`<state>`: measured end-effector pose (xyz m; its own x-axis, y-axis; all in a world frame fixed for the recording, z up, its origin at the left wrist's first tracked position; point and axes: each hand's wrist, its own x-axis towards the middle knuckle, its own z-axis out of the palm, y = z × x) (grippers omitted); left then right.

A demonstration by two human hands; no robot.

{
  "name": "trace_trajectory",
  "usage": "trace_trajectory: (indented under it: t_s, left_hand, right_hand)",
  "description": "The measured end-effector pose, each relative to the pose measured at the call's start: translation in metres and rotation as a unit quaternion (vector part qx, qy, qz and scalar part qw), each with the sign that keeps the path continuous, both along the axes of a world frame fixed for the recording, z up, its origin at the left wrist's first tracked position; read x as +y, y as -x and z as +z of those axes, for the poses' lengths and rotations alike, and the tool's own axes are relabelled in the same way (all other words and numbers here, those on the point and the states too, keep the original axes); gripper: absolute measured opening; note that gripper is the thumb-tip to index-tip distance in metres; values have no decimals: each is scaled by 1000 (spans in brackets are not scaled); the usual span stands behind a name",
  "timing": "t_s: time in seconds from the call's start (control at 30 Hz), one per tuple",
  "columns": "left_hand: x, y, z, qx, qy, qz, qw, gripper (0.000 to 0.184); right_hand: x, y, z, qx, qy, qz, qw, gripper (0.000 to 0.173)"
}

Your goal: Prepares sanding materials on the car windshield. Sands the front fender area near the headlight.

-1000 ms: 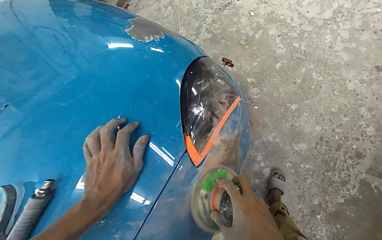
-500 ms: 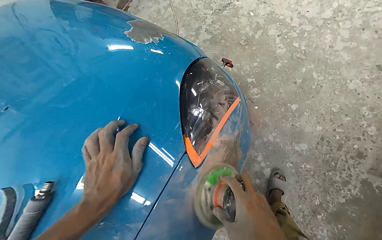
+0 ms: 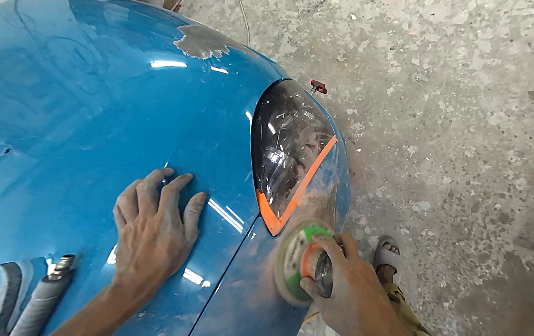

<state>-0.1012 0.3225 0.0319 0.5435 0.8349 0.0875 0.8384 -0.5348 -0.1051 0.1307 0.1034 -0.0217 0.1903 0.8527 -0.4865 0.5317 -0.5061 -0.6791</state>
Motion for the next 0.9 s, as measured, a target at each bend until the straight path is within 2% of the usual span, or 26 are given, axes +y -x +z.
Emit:
trace_trajectory:
  t_s: [0.3,0.9]
  left_hand:
    - [-1,0,1,-2,0,-4,1000,61]
    - [-1,0,1,0,-6,-6,1000,62]
  right_hand:
    - [4,4,-1,8,-44,-26,999,71]
    - [-3,9,2,46,-40,-21,998,71]
